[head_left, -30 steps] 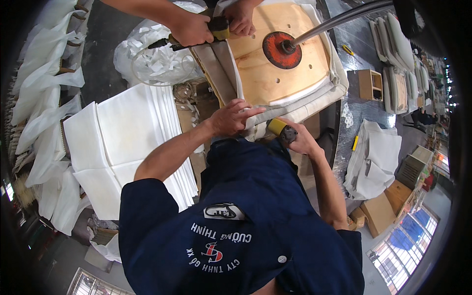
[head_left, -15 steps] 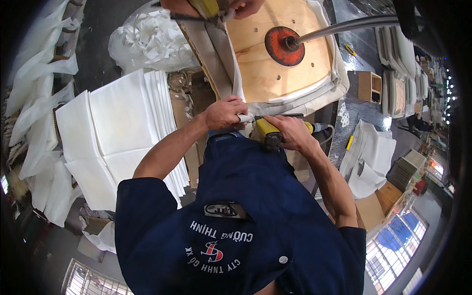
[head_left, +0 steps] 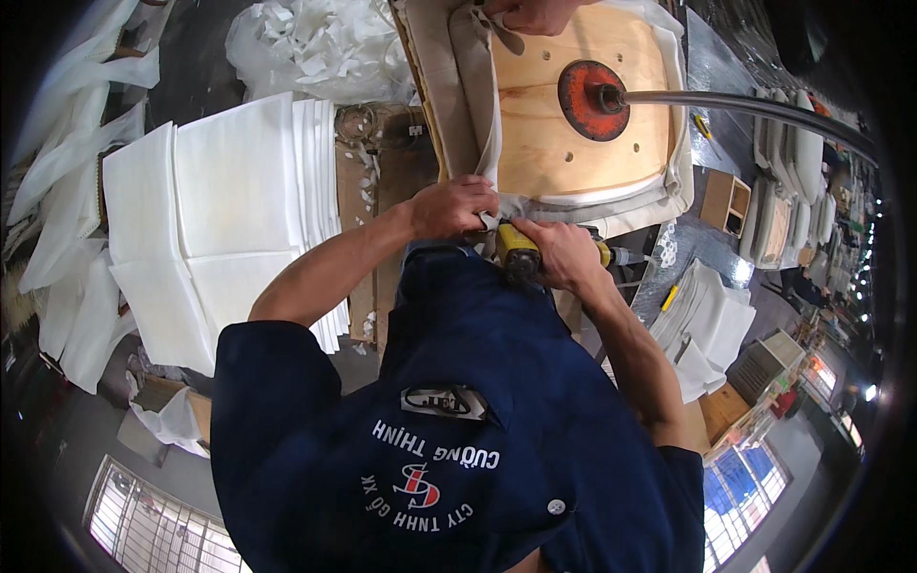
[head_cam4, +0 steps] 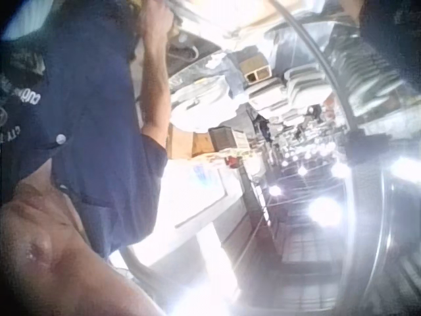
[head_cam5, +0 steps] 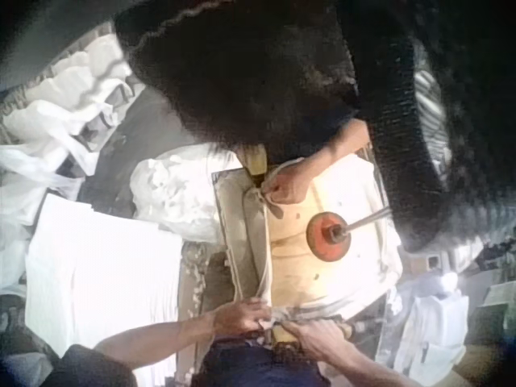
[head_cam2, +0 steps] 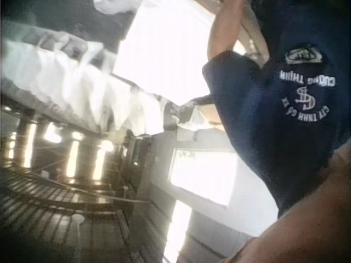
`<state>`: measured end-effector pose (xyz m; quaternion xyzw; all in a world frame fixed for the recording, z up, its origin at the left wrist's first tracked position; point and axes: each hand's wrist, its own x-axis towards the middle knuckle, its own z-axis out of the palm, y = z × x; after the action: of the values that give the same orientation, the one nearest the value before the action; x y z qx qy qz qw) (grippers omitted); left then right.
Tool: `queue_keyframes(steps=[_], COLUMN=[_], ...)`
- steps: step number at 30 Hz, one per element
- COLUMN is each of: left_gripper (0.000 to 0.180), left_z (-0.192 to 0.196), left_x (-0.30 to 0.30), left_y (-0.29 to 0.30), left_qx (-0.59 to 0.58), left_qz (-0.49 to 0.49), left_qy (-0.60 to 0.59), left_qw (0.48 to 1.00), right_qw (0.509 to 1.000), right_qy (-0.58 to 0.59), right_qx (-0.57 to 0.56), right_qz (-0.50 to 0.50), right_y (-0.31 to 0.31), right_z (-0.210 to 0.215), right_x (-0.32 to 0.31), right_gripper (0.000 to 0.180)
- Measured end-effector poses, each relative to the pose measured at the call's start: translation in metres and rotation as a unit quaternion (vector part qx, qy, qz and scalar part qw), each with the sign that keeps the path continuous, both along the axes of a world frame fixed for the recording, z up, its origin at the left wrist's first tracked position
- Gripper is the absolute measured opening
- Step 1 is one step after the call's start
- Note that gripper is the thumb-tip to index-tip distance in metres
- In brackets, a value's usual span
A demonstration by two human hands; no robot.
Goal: The person covers a wooden chair base with white fabric, pulls the fabric taut, and secures it using a staple gun. They repeatedly adjust the fabric and apply staples along the edges to attach the material to the wood.
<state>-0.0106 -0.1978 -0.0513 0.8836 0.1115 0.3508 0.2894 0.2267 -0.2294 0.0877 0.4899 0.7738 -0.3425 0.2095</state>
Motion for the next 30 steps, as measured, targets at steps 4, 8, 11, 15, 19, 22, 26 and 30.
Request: queue_keyframes(steps=[4, 8, 11, 15, 19, 22, 26, 30], left_gripper=[0.014, 0.011, 0.01, 0.01, 0.009, 0.011, 0.013, 0.012], left_z=[0.0, -0.001, 0.005, 0.002, 0.003, 0.01, 0.003, 0.004], left_x=[0.001, 0.002, -0.001, 0.001, 0.001, 0.0, 0.002, 0.004], left_y=[0.009, 0.004, 0.005, 0.001, 0.001, -0.001, -0.003, -0.002], left_qx=[0.025, 0.036, 0.014, 0.006, -0.007, -0.002, 0.012, -0.016], left_qz=[-0.004, -0.004, -0.038, -0.028, -0.025, -0.004, 0.012, 0.006], left_qy=[0.047, 0.044, 0.051, 0.047, 0.039, 0.047, 0.051, 0.05], left_qw=[0.999, 0.998, 0.998, 0.998, 0.999, 0.999, 0.999, 0.999], right_qw=[1.0, 0.999, 0.997, 0.997, 0.998, 0.999, 0.999, 1.0], right_qy=[-0.012, 0.033, 0.064, 0.063, 0.044, 0.022, 0.002, -0.015], right_qx=[-0.027, 0.018, 0.026, 0.041, 0.043, 0.024, 0.018, 0.009], right_qz=[-0.002, -0.019, -0.025, -0.021, 0.012, 0.016, 0.026, 0.015], right_y=[0.01, -0.006, -0.011, -0.005, -0.001, 0.003, 0.005, 0.013], right_z=[-0.007, 0.005, -0.004, -0.001, -0.007, 0.0, -0.002, 0.001], right_x=[0.003, 0.02, 0.036, 0.03, 0.025, 0.016, 0.013, 0.007], right_gripper=[0.068, 0.072, 0.071, 0.069, 0.067, 0.068, 0.069, 0.07])
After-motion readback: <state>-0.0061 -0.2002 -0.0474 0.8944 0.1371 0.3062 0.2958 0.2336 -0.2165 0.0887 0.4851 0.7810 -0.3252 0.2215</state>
